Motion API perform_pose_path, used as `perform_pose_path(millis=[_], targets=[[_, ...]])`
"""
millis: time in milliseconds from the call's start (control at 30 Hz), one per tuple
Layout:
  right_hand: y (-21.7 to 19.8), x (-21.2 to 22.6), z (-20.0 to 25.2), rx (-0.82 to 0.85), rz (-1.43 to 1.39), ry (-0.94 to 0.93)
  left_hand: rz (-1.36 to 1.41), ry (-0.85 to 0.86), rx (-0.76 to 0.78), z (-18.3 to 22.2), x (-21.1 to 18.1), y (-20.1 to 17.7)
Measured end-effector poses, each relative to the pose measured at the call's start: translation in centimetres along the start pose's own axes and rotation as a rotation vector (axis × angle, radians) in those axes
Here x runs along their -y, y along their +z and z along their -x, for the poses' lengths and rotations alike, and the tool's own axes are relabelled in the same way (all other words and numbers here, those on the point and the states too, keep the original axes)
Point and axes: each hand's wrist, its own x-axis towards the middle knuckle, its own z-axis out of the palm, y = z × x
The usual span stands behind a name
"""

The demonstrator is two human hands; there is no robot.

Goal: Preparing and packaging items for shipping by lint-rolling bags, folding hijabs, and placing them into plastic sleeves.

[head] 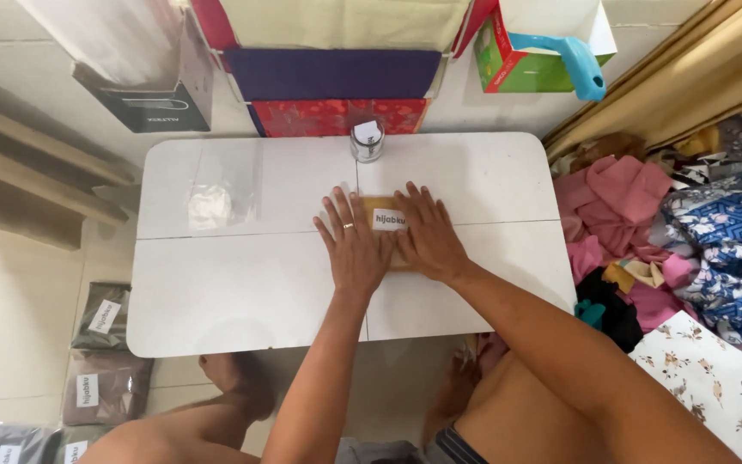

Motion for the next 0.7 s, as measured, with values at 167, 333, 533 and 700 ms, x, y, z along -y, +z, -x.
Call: perform_pose_path(millis=[167,333,533,700], targets=[[3.8,-3.7,-0.4,-0.023,0.077,-0.09,0.095,0.226,0.273,-0.4,0.3,0.0],[3.9,-4.0,-0.6,-0.028,0.048,-0.112,0.168,0.184,0.32,-0.5,0.3,0.0],[3.9,-4.1,-0.7,-0.003,0.09,-0.106,0.169,0.167,0.311,-0.3,0.4,0.8],[2.3,-4.9,-1.6,-0.171,0.116,0.25,0.295,-0.17,0.066,0.1,1.7,3.5]])
